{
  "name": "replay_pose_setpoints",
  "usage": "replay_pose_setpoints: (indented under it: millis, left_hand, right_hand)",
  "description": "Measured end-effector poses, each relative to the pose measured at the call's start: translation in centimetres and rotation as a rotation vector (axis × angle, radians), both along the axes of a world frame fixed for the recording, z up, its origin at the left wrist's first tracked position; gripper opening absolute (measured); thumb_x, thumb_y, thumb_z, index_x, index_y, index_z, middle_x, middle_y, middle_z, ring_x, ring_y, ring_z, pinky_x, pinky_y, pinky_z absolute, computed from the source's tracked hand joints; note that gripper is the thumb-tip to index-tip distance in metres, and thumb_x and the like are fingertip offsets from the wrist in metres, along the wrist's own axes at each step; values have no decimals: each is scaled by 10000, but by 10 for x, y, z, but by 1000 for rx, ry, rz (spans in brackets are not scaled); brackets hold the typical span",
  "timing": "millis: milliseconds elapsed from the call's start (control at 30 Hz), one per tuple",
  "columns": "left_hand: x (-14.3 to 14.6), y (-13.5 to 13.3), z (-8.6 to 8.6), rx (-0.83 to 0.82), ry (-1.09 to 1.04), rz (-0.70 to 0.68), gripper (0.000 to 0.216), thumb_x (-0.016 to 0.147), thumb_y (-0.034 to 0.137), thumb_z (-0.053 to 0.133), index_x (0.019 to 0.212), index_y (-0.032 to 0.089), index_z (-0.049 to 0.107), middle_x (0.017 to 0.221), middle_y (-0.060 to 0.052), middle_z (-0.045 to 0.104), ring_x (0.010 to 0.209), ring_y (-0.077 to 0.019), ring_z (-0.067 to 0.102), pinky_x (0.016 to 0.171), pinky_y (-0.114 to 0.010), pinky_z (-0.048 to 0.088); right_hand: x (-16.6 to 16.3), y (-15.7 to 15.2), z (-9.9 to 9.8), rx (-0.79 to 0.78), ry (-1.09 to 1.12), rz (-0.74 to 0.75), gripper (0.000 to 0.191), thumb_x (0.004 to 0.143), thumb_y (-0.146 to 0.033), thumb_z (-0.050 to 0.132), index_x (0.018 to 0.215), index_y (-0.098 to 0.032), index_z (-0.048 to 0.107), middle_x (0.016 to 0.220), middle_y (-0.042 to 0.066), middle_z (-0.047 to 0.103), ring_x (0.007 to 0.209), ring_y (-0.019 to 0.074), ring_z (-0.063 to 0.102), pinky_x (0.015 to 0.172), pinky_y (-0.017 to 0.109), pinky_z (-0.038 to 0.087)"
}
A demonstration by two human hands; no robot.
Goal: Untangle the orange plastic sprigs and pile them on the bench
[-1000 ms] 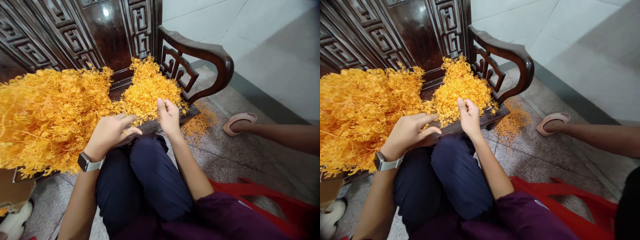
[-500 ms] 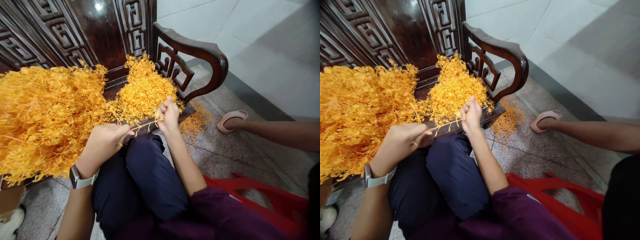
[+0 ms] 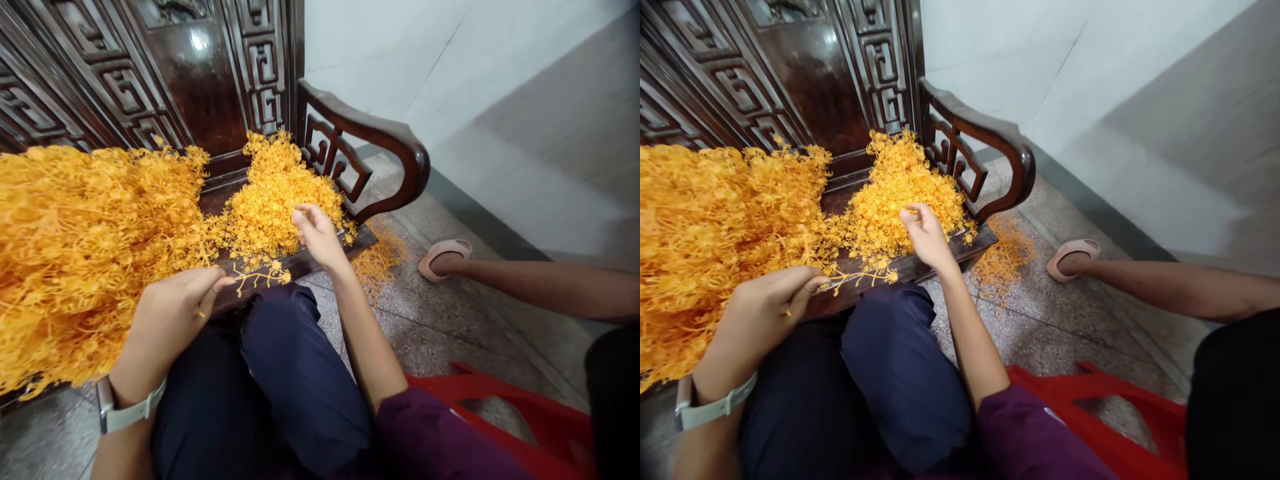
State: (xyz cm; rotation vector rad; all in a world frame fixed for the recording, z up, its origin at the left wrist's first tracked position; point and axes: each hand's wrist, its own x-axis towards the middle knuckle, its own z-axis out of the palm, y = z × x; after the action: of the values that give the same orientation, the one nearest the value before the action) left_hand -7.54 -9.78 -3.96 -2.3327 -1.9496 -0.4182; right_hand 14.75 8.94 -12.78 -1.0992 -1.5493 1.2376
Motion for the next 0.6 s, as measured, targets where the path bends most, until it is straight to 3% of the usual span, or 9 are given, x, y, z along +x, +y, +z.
replay_pose_setpoints:
  millis: [67,133,233,300,367,467,600]
  left_hand:
    - [-2,-2,-1,39,-15,-1,354,1097,455,455,889,256,661,901,-49,787,726,-234,735,621,-349,461]
    - [-4,-3,-3,74,-19,-10,347,1100,445,452,898,258,663,928,-49,800,736,-230,746,622,-346,477]
    - [-4,-3,-4,121,-9,-33,312,1098,421,471,919,255,666,905,-47,792,742,-227,746,642,-339,490]
    - [-2,-3,-4,140,0,-43,290,1097,400,479,948,243,672,901,-52,783,753,-229,742,660,-339,488]
    - [1,-3,-3,149,9,-45,290,1103,380,472,970,224,676,903,-58,776,760,-227,736,671,-339,479]
    - [5,-4,-1,142,10,-54,287,1105,361,487,961,203,679,893,-54,766,764,-210,726,682,-325,471]
    - [10,-5,2,112,-25,-145,271,1093,344,537,916,201,684,876,-35,770,734,-179,706,671,-306,450]
  right_hand:
    - [3,2,8,149,-205,-16,433,1008,-594,571,1208,-215,631,1147,123,692,997,236,655,867,381,545]
    - [4,-4,15,159,-204,24,474,1049,-617,474,1135,-192,665,1129,124,713,1019,241,659,920,393,532]
    - [-1,-25,20,-57,9,340,537,1055,-676,412,1023,-204,665,1000,66,708,836,179,643,740,310,515]
    - [-7,-39,21,-147,84,527,506,1021,-687,505,955,-206,647,894,27,662,749,149,599,661,274,466]
    - [-13,-49,19,-148,100,599,496,984,-660,612,802,-199,588,737,-18,550,650,117,500,611,256,395]
    - [-16,-54,12,-171,203,523,557,954,-621,685,665,-209,445,607,-66,348,553,87,324,543,253,280]
    - [-20,-51,4,-245,407,200,568,915,-640,718,674,-232,406,561,-92,287,472,72,242,458,248,211]
